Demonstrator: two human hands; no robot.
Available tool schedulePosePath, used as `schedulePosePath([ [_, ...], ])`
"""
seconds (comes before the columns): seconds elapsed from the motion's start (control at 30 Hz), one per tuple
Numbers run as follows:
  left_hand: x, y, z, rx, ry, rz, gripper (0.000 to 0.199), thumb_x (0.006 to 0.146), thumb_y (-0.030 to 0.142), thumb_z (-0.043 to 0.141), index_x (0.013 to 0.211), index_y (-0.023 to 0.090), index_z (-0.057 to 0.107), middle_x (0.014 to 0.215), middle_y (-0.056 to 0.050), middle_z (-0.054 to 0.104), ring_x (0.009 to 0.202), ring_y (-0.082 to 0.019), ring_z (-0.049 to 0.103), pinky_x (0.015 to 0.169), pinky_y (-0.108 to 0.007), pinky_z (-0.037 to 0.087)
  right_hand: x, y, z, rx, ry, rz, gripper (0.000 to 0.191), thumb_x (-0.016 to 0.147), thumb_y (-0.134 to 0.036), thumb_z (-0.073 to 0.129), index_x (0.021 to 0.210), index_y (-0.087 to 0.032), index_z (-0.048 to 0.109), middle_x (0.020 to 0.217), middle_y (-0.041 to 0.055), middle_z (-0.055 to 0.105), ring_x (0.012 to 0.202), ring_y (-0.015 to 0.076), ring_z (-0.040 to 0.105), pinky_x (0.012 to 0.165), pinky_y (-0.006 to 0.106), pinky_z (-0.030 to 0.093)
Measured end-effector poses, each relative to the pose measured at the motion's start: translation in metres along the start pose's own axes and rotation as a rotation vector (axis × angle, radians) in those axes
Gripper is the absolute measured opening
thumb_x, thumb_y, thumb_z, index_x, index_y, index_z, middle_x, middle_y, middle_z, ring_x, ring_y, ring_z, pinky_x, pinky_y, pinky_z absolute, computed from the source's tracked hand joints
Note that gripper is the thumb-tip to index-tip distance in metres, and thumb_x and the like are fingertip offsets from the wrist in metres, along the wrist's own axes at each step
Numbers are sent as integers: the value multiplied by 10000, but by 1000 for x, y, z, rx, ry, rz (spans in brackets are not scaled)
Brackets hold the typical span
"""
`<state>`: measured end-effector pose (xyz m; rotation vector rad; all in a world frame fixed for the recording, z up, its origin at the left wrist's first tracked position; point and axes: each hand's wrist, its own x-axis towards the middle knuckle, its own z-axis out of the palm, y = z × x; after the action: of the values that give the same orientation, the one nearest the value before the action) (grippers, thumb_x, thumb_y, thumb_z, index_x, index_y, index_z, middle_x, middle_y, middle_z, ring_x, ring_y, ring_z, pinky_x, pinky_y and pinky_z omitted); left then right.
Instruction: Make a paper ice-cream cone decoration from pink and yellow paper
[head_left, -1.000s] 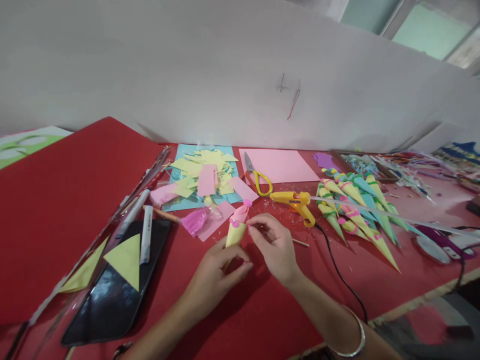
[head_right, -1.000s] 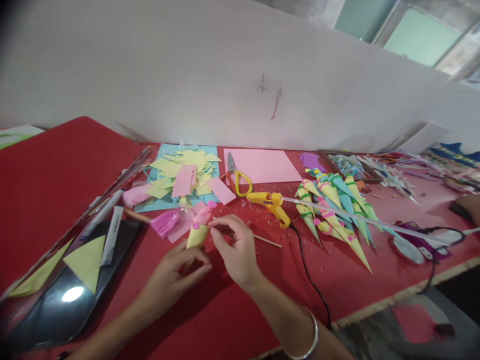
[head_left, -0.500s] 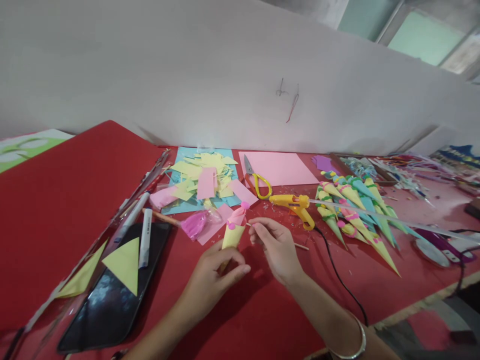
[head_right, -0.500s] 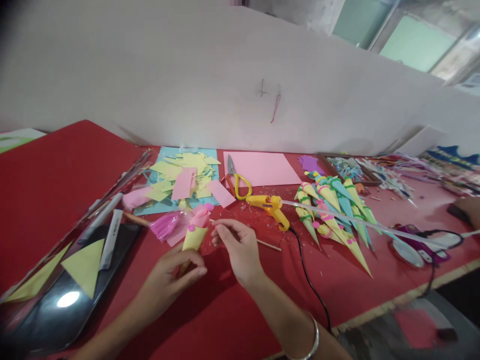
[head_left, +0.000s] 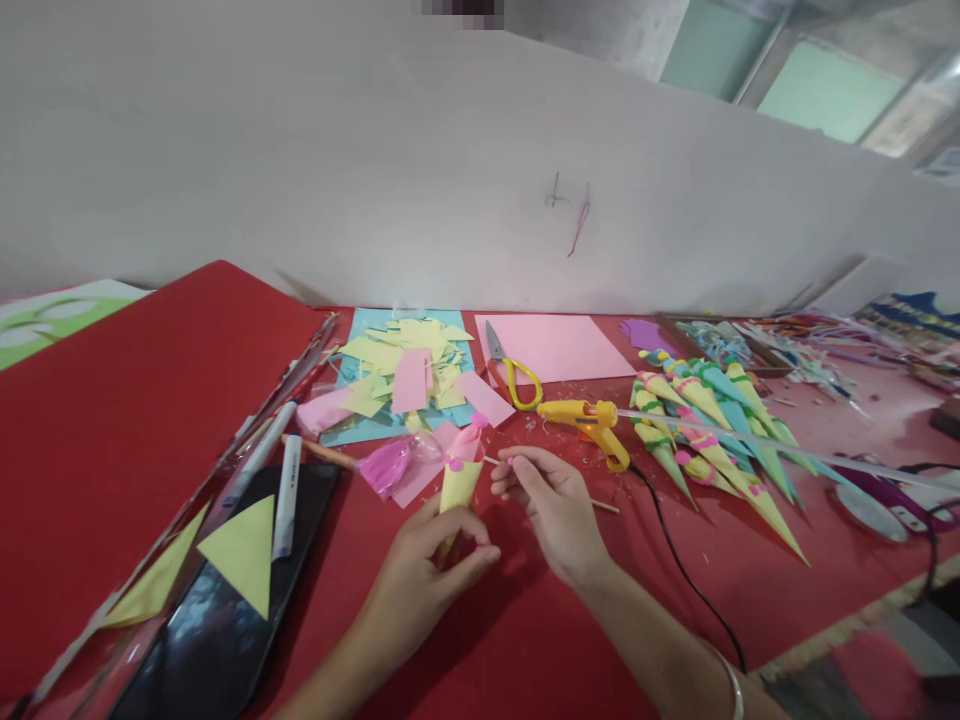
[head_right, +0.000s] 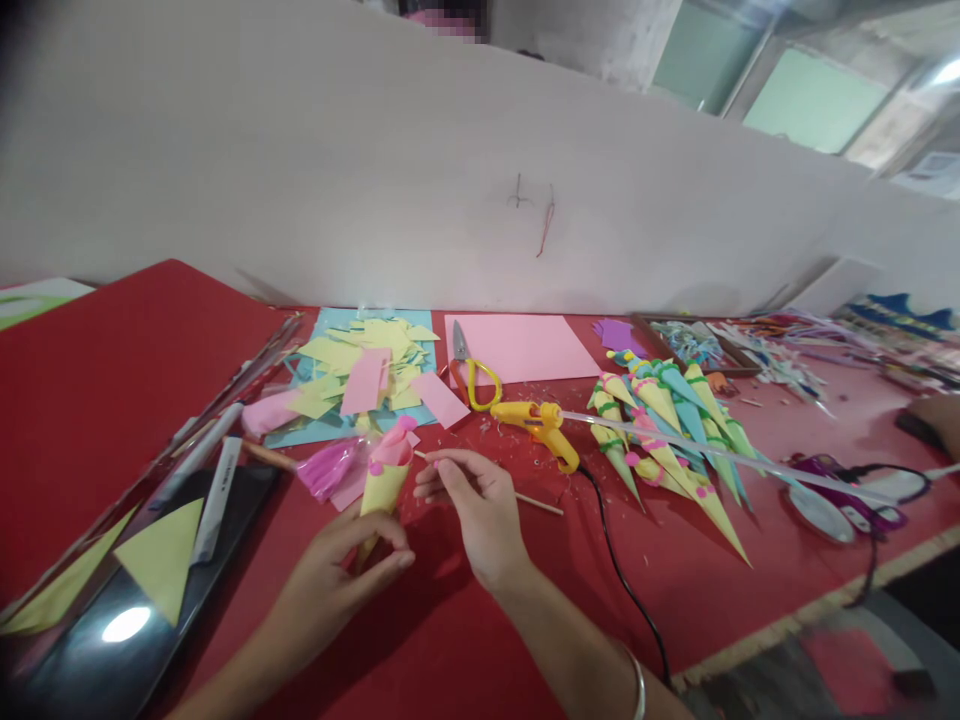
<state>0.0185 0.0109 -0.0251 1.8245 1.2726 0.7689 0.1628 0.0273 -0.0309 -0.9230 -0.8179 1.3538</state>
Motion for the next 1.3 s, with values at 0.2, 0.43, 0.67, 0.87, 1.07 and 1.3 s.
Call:
schedulePosePath([
  [0.2, 1, 1, -1, 7, -14, 7, 154, 717, 314, 555, 619, 203, 596, 585, 26, 532, 577, -133, 470, 537, -215, 350, 0, -2, 1, -95, 41, -46, 79, 660, -210, 678, 706, -188, 618, 623, -40, 606, 557, 78, 564, 564, 193, 469],
  [0.43, 1, 0, -1, -9, -8, 35, 162, 735, 304, 546, 631, 196, 605, 618, 16, 535, 577, -131, 475, 538, -219, 357, -1, -4, 2, -166, 11, -130, 82, 735, -262, 604, 755, -206, 660, 701, -5, 619, 640, 119, 573, 642, 261, 473],
  [0.67, 0, 3, 8, -62, -89, 78, 137, 738, 254, 555, 633, 179, 601, 632, 24, 507, 543, -107, 428, 502, -204, 320, -3, -3, 4, -373, -77, -342, 104, 708, -185, 640, 743, -267, 693, 999, 27, 510, 1023, 176, 484, 918, 325, 378],
  [0.87, -4, 0, 9, -52, -73, 83, 118, 746, 231, 557, 646, 186, 603, 656, 27, 507, 553, -102, 419, 514, -203, 318, -5, -3, 7, -279, -94, -262, 81, 719, -224, 628, 754, -266, 688, 1013, 26, 520, 1023, 174, 502, 857, 309, 445],
  [1.07, -3, 2, 9, -57, -72, 83, 120, 747, 226, 558, 645, 187, 606, 669, 24, 507, 574, -107, 440, 527, -207, 333, -6, -6, 8, -275, -107, -251, 86, 732, -248, 612, 775, -255, 686, 976, 40, 546, 984, 183, 535, 816, 310, 476],
  [1.3, -3, 1, 9, -29, -58, 106, 121, 750, 230, 556, 648, 191, 607, 676, 27, 506, 544, -98, 415, 505, -202, 326, -6, -6, 9, -261, -108, -243, 67, 733, -235, 603, 773, -232, 657, 967, 36, 537, 958, 176, 542, 807, 299, 472],
])
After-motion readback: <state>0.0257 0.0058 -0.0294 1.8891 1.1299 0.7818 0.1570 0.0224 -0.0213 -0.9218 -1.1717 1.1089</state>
